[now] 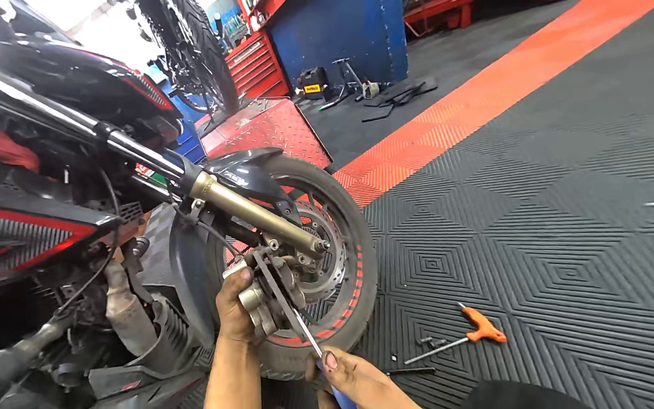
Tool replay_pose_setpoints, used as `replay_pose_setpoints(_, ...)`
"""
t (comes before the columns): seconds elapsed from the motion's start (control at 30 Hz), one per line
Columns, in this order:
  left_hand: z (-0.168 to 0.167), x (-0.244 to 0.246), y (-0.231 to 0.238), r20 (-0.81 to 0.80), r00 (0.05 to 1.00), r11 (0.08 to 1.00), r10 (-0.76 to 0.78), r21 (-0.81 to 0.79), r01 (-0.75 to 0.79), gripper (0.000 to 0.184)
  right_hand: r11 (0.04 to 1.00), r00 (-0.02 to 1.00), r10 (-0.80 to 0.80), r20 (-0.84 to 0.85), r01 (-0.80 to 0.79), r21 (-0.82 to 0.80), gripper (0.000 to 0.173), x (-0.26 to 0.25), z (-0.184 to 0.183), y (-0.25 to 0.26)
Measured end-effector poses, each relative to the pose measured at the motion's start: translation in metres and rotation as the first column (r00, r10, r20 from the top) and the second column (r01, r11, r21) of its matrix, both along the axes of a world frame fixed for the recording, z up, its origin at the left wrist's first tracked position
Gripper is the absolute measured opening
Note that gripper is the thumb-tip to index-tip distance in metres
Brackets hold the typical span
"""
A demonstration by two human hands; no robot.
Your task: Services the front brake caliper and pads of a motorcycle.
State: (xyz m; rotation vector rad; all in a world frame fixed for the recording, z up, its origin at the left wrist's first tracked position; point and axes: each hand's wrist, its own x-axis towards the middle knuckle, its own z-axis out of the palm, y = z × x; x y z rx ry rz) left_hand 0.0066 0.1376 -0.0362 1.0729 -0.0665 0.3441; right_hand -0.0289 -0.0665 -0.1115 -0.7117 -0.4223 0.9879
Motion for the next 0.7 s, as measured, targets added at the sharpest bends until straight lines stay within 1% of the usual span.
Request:
replay_pose_setpoints(0.03, 0.001, -0.001, 0.001, -0.002, 1.000, 1.000, -0.031, 0.003, 0.031, 0.041, 1.000, 0.997, -0.020, 0.071, 0.021, -0.009, 0.033, 0.004, 0.002, 0.000)
replay_pose_setpoints(0.1, 0.007, -0.004, -0.002, -0.029, 0.999, 0.999, -0.037, 0.002, 0.037, 0.039, 0.990, 0.963, -0.068, 0.260, 0.097, -0.101, 0.031, 0.013, 0.008, 0.001)
replay_pose_setpoints(0.17, 0.014, -0.005, -0.003, -0.096, 0.995, 1.000, -0.028, -0.014, 0.027, 0.038, 0.962, 0.917, -0.095, 0.386, 0.184, -0.199, 0.030, 0.017, 0.012, 0.004)
replay_pose_setpoints(0.2, 0.018, -0.005, -0.004, -0.137, 0.990, 0.999, -0.040, -0.026, 0.037, 0.044, 0.941, 0.889, -0.108, 0.444, 0.235, -0.243, 0.030, 0.016, 0.012, 0.006)
replay_pose_setpoints(0.27, 0.022, -0.003, -0.005, -0.208, 0.976, 0.997, -0.066, -0.046, 0.057, 0.063, 0.875, 0.807, -0.117, 0.579, 0.360, -0.325, 0.029, 0.013, 0.012, 0.013)
replay_pose_setpoints(0.3, 0.024, -0.003, -0.008, -0.222, 0.973, 0.998, -0.055, -0.040, 0.047, 0.064, 0.830, 0.752, -0.103, 0.651, 0.426, -0.360, 0.026, 0.012, 0.013, 0.016)
replay_pose_setpoints(0.33, 0.026, -0.003, -0.012, -0.230, 0.973, 0.999, -0.031, -0.019, 0.028, 0.061, 0.791, 0.699, -0.083, 0.710, 0.480, -0.380, 0.024, 0.011, 0.014, 0.018)
replay_pose_setpoints(0.37, 0.028, -0.004, -0.012, -0.226, 0.973, 0.999, -0.045, -0.013, 0.043, 0.059, 0.765, 0.660, -0.063, 0.749, 0.514, -0.388, 0.025, 0.012, 0.014, 0.019)
replay_pose_setpoints(0.43, 0.029, -0.005, -0.011, -0.207, 0.976, 0.998, -0.062, 0.015, 0.067, 0.050, 0.746, 0.621, -0.002, 0.784, 0.523, -0.413, 0.027, 0.016, 0.016, 0.018)
replay_pose_setpoints(0.57, 0.025, -0.002, -0.009, -0.197, 0.980, 0.998, -0.038, 0.049, 0.049, 0.040, 0.722, 0.597, 0.163, 0.786, 0.470, -0.507, 0.026, 0.029, 0.025, 0.011)
replay_pose_setpoints(0.63, 0.022, -0.002, -0.007, -0.191, 0.980, 0.997, -0.046, 0.048, 0.056, 0.041, 0.700, 0.565, 0.250, 0.786, 0.456, -0.550, 0.029, 0.035, 0.031, 0.008)
replay_pose_setpoints(0.7, 0.021, -0.002, -0.006, -0.185, 0.981, 0.997, -0.052, 0.046, 0.062, 0.041, 0.689, 0.527, 0.297, 0.796, 0.459, -0.561, 0.030, 0.039, 0.035, 0.005)
